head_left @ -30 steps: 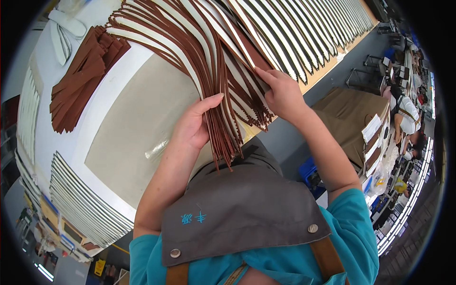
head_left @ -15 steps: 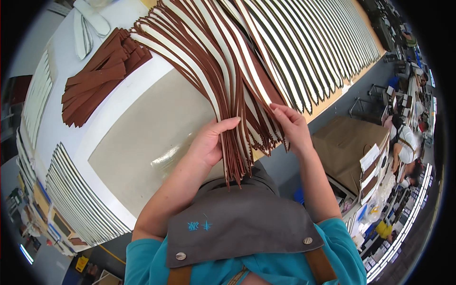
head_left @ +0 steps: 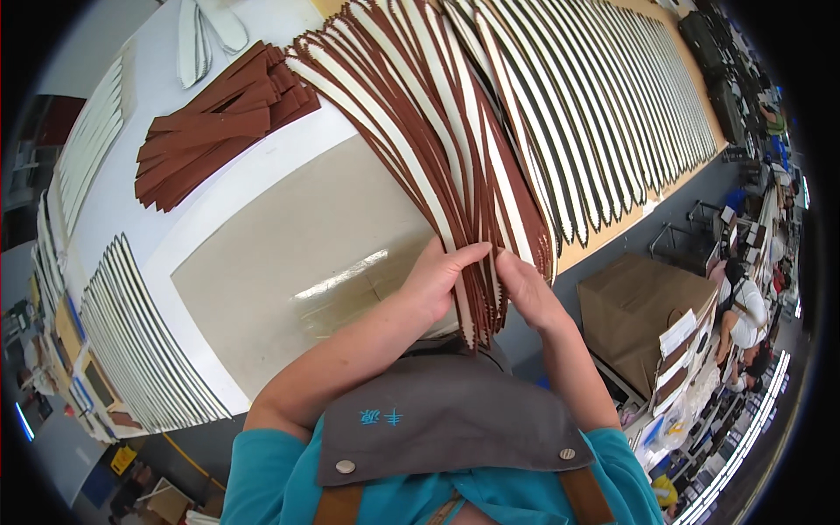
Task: The person aligns and joins two long, flat fabric strips—one brown and one white—by hand. They repeatedly interlock the serrated edges of the strips to form a single composite piece, then stack the finished items on the table.
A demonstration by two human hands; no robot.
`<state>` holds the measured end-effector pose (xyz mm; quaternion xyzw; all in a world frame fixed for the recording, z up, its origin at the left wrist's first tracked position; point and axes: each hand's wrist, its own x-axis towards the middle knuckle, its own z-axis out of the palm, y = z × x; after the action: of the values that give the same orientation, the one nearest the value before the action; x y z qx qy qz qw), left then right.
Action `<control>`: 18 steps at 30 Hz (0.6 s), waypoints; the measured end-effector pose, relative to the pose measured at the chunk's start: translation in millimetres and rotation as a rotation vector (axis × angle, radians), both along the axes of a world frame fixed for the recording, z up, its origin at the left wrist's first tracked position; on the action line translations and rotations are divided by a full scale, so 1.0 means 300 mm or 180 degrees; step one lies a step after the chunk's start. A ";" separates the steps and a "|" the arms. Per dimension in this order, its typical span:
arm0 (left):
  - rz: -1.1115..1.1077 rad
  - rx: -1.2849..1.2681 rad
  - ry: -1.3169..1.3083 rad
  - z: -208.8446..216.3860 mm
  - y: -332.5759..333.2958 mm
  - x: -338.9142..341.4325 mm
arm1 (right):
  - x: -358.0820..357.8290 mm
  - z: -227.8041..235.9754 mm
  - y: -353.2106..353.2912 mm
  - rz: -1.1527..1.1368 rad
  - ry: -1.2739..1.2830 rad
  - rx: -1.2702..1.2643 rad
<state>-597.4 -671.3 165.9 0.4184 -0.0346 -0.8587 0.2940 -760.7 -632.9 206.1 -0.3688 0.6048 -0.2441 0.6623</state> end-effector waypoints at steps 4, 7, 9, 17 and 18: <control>-0.0175 -0.0042 -0.0479 0.031 0.007 -0.018 | 0.053 0.009 -0.009 0.0704 0.0290 -0.0505; -0.0553 -0.0191 -0.0631 0.023 0.004 -0.013 | 0.045 0.012 -0.019 0.0743 0.0280 -0.0105; -0.0809 -0.0597 -0.0637 0.009 -0.001 -0.010 | 0.037 0.000 -0.016 0.0411 0.0063 0.0083; -0.0147 -0.0583 0.1181 0.005 -0.151 0.008 | 0.014 0.130 -0.080 -0.0069 -0.0738 0.0187; 0.0040 -0.0567 0.1449 0.057 -0.202 0.009 | 0.011 0.164 -0.076 0.0132 -0.0778 -0.0009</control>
<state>-594.8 -732.1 183.1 0.1867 -0.0404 -0.9226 0.3352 -757.3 -655.8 255.3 -0.3497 0.5114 -0.2744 0.7355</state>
